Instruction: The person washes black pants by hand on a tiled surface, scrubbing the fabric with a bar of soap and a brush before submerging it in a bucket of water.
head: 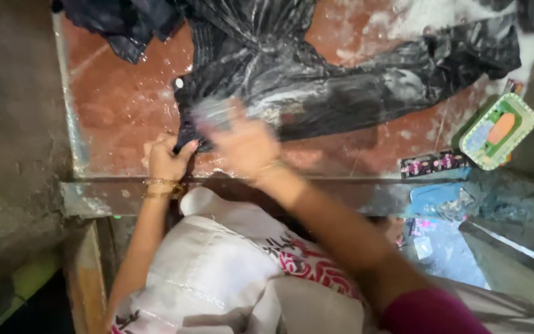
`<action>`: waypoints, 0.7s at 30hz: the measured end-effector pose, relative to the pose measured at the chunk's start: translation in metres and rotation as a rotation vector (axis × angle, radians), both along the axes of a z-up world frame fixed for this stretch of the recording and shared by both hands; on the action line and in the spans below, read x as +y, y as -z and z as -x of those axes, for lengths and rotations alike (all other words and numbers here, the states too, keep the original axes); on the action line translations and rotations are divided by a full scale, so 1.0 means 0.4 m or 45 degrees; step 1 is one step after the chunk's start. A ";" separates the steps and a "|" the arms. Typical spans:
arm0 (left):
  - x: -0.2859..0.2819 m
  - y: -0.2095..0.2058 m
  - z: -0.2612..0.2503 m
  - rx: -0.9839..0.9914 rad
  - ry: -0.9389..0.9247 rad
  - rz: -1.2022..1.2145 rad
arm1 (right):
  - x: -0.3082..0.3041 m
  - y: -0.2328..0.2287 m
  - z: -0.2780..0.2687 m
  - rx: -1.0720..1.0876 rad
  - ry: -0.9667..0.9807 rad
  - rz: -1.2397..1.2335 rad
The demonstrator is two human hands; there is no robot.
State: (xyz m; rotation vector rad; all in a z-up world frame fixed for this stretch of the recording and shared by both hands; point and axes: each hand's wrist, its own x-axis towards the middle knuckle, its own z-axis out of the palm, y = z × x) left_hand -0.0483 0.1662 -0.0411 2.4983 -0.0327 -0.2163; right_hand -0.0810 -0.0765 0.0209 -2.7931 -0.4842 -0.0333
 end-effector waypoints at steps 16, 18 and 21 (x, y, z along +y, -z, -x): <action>0.053 -0.053 -0.009 0.233 0.104 0.590 | -0.238 0.004 -0.014 -0.034 0.195 0.099; 0.130 -0.060 -0.022 0.257 0.015 0.447 | -0.442 0.000 -0.031 -0.097 0.452 0.172; 0.173 -0.103 -0.048 0.138 0.106 0.405 | -0.700 -0.045 -0.017 -0.182 0.920 0.136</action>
